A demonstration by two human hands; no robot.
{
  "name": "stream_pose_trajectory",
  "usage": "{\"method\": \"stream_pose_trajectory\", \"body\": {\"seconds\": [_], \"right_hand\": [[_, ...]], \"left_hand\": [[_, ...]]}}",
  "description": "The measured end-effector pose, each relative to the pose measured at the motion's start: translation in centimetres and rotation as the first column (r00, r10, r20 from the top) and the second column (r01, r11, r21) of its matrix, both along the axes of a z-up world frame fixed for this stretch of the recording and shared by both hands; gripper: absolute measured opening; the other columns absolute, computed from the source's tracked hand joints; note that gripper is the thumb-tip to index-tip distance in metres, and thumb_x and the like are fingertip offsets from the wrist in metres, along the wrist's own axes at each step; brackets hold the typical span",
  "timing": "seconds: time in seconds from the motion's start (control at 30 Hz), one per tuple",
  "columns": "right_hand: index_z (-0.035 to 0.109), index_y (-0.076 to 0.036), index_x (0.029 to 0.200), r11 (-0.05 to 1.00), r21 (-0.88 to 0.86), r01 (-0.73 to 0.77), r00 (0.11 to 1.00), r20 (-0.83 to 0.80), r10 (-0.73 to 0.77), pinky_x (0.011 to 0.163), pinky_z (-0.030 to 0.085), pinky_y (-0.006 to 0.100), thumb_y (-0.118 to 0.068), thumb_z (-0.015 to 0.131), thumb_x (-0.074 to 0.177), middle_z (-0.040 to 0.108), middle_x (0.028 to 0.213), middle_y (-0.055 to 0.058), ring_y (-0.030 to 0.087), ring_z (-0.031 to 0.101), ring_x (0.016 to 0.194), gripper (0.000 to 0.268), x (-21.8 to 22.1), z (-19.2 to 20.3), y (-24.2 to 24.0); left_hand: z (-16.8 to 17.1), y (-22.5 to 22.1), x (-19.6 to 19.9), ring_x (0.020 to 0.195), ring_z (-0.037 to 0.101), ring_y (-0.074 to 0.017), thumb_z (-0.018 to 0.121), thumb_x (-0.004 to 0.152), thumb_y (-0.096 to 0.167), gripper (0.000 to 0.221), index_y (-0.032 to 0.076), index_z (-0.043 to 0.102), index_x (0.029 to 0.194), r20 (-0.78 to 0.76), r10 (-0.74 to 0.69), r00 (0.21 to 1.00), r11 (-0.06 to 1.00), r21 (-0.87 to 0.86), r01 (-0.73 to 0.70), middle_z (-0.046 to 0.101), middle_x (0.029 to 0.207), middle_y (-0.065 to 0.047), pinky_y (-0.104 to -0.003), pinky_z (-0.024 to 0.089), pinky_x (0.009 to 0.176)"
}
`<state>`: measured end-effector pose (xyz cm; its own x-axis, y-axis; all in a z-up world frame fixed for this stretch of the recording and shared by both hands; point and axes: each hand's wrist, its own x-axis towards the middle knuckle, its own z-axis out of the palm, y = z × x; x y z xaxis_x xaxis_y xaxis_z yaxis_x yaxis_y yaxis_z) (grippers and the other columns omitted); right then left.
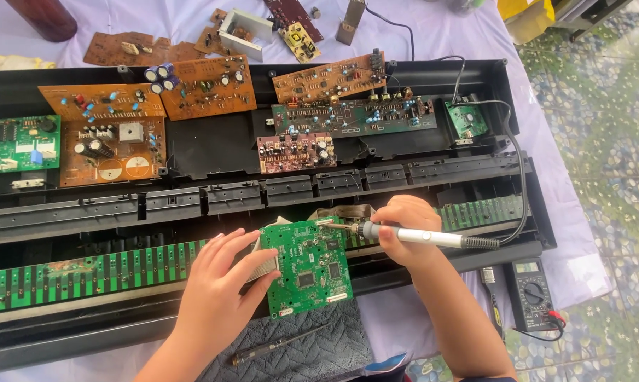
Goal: Soldering electronic components on a circuit board inside a disassembled musical keyboard.
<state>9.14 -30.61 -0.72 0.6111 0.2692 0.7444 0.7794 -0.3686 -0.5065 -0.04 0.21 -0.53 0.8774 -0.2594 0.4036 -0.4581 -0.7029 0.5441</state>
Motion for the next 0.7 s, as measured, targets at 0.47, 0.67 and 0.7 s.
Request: {"method": "stream_pose_trajectory", "body": {"seconds": [0.47, 0.67, 0.7], "right_hand": [[0.066, 0.0, 0.075, 1.0, -0.007, -0.016, 1.0, -0.022, 0.016, 0.049, 0.038, 0.029, -0.034, 0.048, 0.103, 0.058, 0.058, 0.006, 0.018, 0.051, 0.047, 0.047, -0.3, 0.2, 0.1], [0.066, 0.0, 0.077, 1.0, 0.01, 0.009, 0.999, -0.047, -0.008, 0.05, 0.04, 0.028, -0.032, 0.048, 0.103, 0.059, 0.06, 0.007, 0.019, 0.054, 0.049, 0.045, -0.5, -0.7, -0.3], [0.066, 0.0, 0.077, 1.0, 0.012, 0.02, 0.998, -0.06, -0.019, 0.05, 0.04, 0.028, -0.032, 0.047, 0.103, 0.06, 0.061, 0.007, 0.02, 0.055, 0.05, 0.045, -0.6, -0.8, -0.3]], "left_hand": [[0.5, 0.0, 0.0, 0.125, 0.063, -0.0375, 0.077, 0.091, 0.023, 0.023, 0.017, 0.072, 0.112, -0.006, -0.01, 1.0, 1.0, -0.009, 0.01, 0.069, 0.126, -0.011, -0.058, 0.044, 0.11], [0.3, 0.0, -0.1, 0.125, 0.062, -0.0371, 0.076, 0.092, 0.023, 0.022, 0.016, 0.072, 0.113, 0.011, -0.018, 1.0, 1.0, -0.008, 0.018, 0.068, 0.127, -0.011, -0.058, 0.044, 0.111], [0.4, -0.1, -0.2, 0.125, 0.062, -0.0372, 0.076, 0.092, 0.023, 0.022, 0.016, 0.072, 0.113, 0.007, -0.02, 1.0, 1.0, -0.005, 0.02, 0.068, 0.127, -0.011, -0.058, 0.044, 0.111]]}}
